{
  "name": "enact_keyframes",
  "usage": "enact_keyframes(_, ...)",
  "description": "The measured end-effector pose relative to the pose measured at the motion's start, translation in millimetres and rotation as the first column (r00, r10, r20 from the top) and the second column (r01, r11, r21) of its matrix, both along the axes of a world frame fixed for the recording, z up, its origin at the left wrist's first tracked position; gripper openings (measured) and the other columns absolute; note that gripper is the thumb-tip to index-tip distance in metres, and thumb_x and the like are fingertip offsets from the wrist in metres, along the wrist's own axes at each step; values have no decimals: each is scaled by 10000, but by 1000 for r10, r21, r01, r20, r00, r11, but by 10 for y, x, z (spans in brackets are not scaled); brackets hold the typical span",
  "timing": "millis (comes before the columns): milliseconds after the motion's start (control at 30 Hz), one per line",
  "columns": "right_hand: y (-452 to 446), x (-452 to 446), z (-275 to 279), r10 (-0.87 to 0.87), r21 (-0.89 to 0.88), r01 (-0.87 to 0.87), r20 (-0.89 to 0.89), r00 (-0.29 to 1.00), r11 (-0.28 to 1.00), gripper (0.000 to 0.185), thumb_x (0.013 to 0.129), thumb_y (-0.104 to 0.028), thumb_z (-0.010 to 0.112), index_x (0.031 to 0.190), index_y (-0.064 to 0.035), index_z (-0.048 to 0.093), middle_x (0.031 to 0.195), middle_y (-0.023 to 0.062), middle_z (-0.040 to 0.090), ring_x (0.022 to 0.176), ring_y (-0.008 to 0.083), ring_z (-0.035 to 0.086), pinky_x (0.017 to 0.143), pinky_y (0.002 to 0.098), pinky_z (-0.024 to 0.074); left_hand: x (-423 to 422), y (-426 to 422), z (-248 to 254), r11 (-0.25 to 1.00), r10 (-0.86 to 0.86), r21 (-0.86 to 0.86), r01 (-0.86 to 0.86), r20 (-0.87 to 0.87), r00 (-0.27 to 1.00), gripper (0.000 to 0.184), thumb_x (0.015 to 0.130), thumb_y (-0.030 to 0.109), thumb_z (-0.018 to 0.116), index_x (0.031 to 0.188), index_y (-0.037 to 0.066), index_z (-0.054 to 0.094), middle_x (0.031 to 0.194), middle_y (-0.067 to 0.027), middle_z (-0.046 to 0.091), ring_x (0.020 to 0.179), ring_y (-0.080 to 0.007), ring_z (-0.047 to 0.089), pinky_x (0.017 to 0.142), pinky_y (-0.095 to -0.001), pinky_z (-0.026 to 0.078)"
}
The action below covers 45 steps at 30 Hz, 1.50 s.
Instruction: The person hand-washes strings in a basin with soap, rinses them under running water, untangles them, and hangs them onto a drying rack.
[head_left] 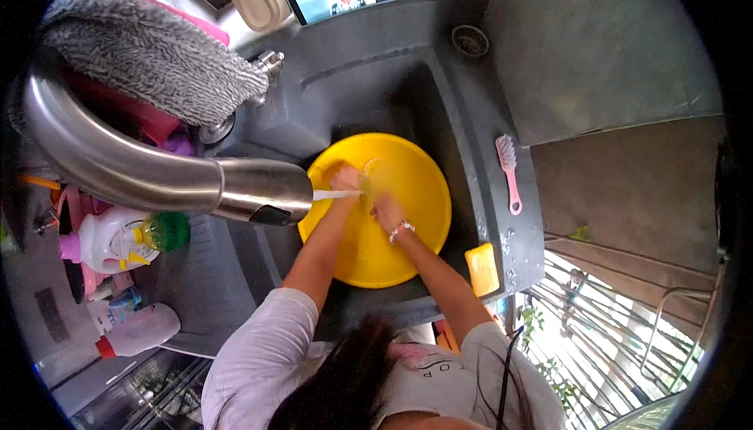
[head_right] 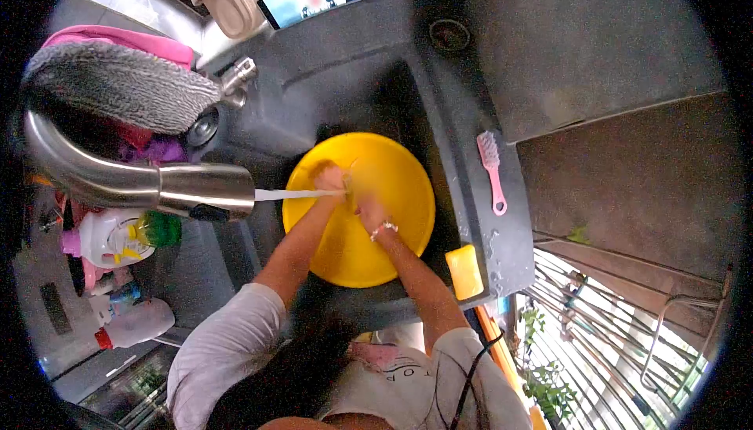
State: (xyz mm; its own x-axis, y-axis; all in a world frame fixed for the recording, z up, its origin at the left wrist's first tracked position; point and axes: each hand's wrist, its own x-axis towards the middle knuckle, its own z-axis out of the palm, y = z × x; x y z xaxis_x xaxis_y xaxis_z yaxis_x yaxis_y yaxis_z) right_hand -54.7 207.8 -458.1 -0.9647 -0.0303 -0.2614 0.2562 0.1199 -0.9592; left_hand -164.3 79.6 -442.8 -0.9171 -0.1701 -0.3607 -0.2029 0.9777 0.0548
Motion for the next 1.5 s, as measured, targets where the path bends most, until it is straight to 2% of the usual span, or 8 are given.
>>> enact_keyframes(133,53,-155,418,29,211,-31,11,1000,977,171,891,-176,528,907,-15,585,774,72,615,662,146,576,615,297,479,173,48,351,995,45,93,-26,-204,978,185,761,152,640,892,30,593,862,-155,619,813,-334,617,715,-394,505)
enact_keyframes(200,16,-242,567,-10,245,34,-98,995,969,180,883,-182,540,912,-14,601,802,70,629,690,144,583,651,306,482,263,-24,500,811,167,554,189,-529,832,141,779,118,632,865,26,568,849,-123,568,747,-280,571,675,-386,466)
enact_keyframes(533,-288,-485,1000,-76,-27,72,-228,971,997,158,854,-108,613,933,22,653,882,59,665,792,106,608,734,243,481,572,-181,1598,-91,423,995,-28,64,904,138,808,94,659,893,-6,616,886,-41,620,802,-87,557,731,-228,442)
enact_keyframes(733,-304,-507,1788,-119,-388,89,-53,991,917,145,866,-121,593,886,21,610,824,73,649,745,111,603,700,242,480,612,-267,2259,82,312,997,-9,-17,950,188,870,116,547,959,-23,637,960,-91,645,868,-183,600,787,-272,449)
enact_keyframes(933,-346,-502,2137,-99,-278,71,-88,991,958,143,893,-124,549,860,15,557,779,71,628,744,132,615,708,251,483,167,-463,2856,691,163,685,231,-459,873,243,874,119,523,1070,-14,576,963,-131,625,929,-254,583,850,-355,440)
enact_keyframes(1000,-363,-493,2268,-93,-298,64,-84,992,952,124,894,-98,542,877,24,555,800,69,626,783,143,628,748,250,483,-190,-422,3359,792,-15,200,577,-938,345,348,846,71,527,1180,-19,484,1113,-194,549,1057,-323,515,931,-395,385)
enact_keyframes(1033,-364,-485,2316,-121,-368,83,-81,989,926,122,895,-97,538,884,23,549,804,71,628,791,151,634,750,251,483,-331,-452,3380,893,-43,230,387,-812,582,381,829,70,548,1190,-25,471,1154,-192,530,1142,-329,459,979,-399,344)
enact_keyframes(1500,61,-141,2970,44,-168,-87,-247,968,982,149,904,-136,519,878,10,533,786,114,667,759,147,655,658,243,500,-1209,-1091,3128,524,-380,51,850,-879,287,442,756,88,654,1168,105,493,1063,-79,547,909,-174,542,779,-304,469)
